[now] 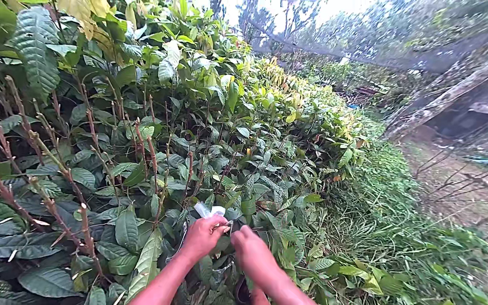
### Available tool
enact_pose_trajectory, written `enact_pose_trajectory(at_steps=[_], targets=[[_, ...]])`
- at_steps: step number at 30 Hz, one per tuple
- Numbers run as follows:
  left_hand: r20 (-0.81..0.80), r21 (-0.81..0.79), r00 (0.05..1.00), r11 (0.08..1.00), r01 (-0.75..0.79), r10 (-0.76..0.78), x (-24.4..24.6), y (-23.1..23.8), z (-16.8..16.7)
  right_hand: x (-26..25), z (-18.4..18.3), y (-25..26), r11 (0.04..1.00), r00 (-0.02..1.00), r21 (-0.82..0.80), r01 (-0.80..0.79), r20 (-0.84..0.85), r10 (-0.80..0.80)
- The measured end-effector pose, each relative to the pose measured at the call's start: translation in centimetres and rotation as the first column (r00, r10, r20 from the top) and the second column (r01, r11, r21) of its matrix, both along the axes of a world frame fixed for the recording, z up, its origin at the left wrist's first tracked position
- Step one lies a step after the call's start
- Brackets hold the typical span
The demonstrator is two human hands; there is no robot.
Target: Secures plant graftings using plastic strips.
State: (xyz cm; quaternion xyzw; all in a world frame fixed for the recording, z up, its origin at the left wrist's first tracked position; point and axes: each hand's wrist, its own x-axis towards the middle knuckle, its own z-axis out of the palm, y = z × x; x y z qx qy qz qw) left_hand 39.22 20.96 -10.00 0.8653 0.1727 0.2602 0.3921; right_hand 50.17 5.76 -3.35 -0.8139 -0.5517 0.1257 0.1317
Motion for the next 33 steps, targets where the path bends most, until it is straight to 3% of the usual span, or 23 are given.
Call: enact_pose_trajectory(at_steps=[3, 5, 7, 9, 11, 14, 16, 18, 20, 21, 22, 24, 26, 27, 29, 30, 31, 33], targets=[[0.044, -0.009, 0.999, 0.999, 0.031, -0.031, 0.5, -0.4, -0.3, -2.1, 1.5, 0.5, 0.985, 0.969, 0.151, -0.082, 0.243, 0.044], [0.052, -0.002, 0.993, 0.994, 0.108, -0.107, 0.5, -0.9, -0.6, 1.4, 2.7, 1.9, 0.998, 0.979, 0.052, 0.024, 0.202, -0.034], [0.061, -0.102, 0.991, 0.987, 0.124, -0.119, 0.4, -0.9, -0.5, 3.8, 1.5, 2.3, 0.987, 0.991, -0.126, 0.099, 0.103, -0.087], [0.093, -0.202, 0.993, 0.975, 0.09, -0.072, 0.3, -0.1, -0.2, 1.0, 0.9, 1.7, 0.977, 0.995, -0.21, 0.037, 0.094, -0.017], [0.129, -0.218, 0.99, 0.972, 0.091, -0.064, 0.5, 0.3, -0.4, -2.0, 1.5, 1.4, 0.99, 0.978, -0.123, -0.068, 0.189, 0.09], [0.162, -0.284, 0.981, 0.947, 0.148, -0.105, 0.4, -0.3, -0.7, 1.8, 2.9, 3.2, 0.999, 0.988, -0.021, -0.039, 0.151, 0.042], [0.204, -0.391, 0.979, 0.915, 0.102, -0.022, 0.2, -0.2, -0.2, 4.2, 0.3, 3.4, 0.999, 0.998, -0.007, -0.051, 0.029, 0.051], [0.219, -0.454, 0.973, 0.89, 0.029, 0.08, 0.5, 0.3, 0.4, 0.0, -1.7, 1.8, 0.983, 0.983, -0.029, -0.179, -0.035, 0.178], [0.212, -0.42, 0.972, 0.908, 0.001, 0.097, 1.0, 0.3, 0.5, -5.0, -1.8, 0.4, 0.916, 0.918, -0.081, -0.393, 0.01, 0.395], [0.198, -0.37, 0.978, 0.929, 0.007, 0.072, 1.1, 0.1, 0.3, -6.0, -0.8, 0.4, 0.898, 0.9, -0.108, -0.426, 0.048, 0.433], [0.178, -0.317, 0.984, 0.948, 0.024, 0.034, 1.1, -0.2, 0.1, -5.9, 0.8, 0.8, 0.912, 0.912, -0.103, -0.396, 0.072, 0.404], [0.13, -0.243, 0.992, 0.97, 0.028, 0.004, 0.8, -0.9, 0.4, -2.3, 3.6, 2.3, 0.969, 0.966, 0.064, -0.24, 0.111, 0.232], [0.161, -0.316, 0.986, 0.943, 0.101, -0.052, 0.8, -0.6, -0.2, 2.7, 2.8, 3.8, 0.957, 0.998, 0.29, -0.019, -0.046, 0.034], [0.202, -0.371, 0.978, 0.92, 0.126, -0.052, 0.7, -0.3, -0.3, 4.3, 1.6, 4.1, 0.955, 0.964, 0.283, 0.088, -0.265, -0.01], [0.267, -0.413, 0.963, 0.901, 0.134, -0.021, 0.4, 0.2, -0.6, 5.5, -1.5, 3.9, 0.961, 0.72, 0.207, 0.182, -0.694, 0.013], [0.286, -0.415, 0.958, 0.899, 0.138, -0.015, 0.3, 0.3, -0.6, 5.3, -2.8, 3.6, 0.964, 0.57, 0.185, 0.191, -0.821, 0.044], [0.295, -0.414, 0.955, 0.899, 0.14, -0.013, 0.2, 0.4, -0.6, 5.0, -3.6, 3.3, 0.962, 0.469, 0.196, 0.187, -0.879, 0.088], [0.295, -0.391, 0.956, 0.913, 0.115, 0.006, 0.1, 0.5, -0.4, 4.0, -4.3, 2.9, 0.946, 0.464, 0.283, 0.156, -0.867, 0.183]])
